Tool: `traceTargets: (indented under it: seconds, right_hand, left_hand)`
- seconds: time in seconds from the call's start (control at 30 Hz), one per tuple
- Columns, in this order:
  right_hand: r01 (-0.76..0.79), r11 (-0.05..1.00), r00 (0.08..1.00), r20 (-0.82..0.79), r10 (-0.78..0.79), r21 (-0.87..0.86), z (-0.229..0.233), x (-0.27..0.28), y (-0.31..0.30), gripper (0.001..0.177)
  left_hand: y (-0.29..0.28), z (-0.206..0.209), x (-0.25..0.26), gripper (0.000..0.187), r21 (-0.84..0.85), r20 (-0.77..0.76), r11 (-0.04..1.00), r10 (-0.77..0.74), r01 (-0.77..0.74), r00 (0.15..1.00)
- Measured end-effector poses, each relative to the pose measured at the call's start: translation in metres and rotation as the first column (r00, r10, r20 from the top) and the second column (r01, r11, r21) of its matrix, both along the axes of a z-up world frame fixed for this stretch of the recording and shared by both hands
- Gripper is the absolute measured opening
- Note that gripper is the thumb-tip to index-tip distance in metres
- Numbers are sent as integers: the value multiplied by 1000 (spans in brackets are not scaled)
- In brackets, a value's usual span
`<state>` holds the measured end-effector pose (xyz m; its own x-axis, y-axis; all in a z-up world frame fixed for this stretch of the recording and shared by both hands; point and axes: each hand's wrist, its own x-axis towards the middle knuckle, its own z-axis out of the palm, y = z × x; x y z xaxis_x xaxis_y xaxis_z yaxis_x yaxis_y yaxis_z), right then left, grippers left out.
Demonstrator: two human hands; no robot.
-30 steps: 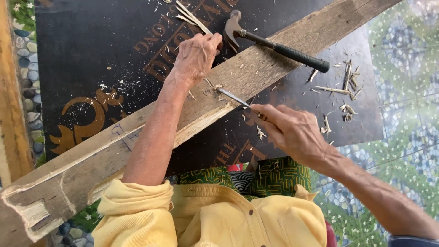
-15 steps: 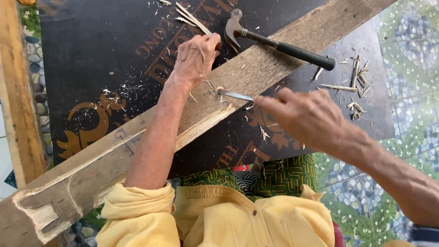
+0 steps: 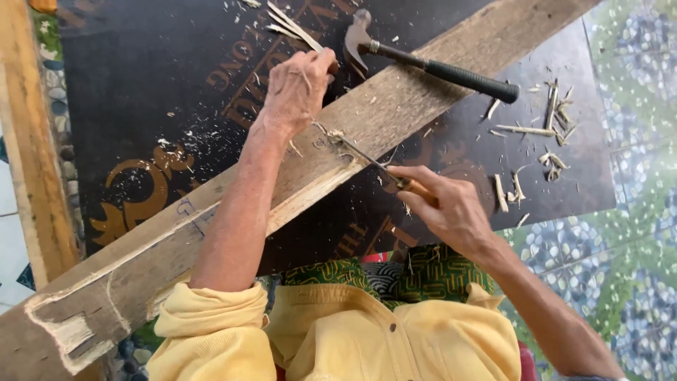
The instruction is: Carving a decorative pattern into a wooden plank using a hammer and chisel while sitting on the floor.
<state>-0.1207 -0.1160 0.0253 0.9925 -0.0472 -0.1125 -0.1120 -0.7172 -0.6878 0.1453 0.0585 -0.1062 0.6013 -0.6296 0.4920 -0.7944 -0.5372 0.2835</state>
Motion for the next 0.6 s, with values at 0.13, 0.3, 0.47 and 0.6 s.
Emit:
traceTargets:
  seconds: [0.13,0.3,0.47,0.6]
  right_hand:
    - [-222,821,952,65,299,-527,17,1,-20,42]
    - [-325,571,930,-148,335,-754,48,16,13,38]
    - [-183,580,950,8,311,-794,-17,-16,1,48]
    - [-49,713,959,165,229,-700,-42,-24,10,45]
  left_hand:
    - [0,-11,5,24,-61,-83,998,-36,31,996]
    - [0,-3,0,22,-53,8,999,2,-1,1000]
    - [2,6,-6,23,12,7,1000,15,-15,1000]
    - [2,1,-5,15,38,47,999,27,-29,999]
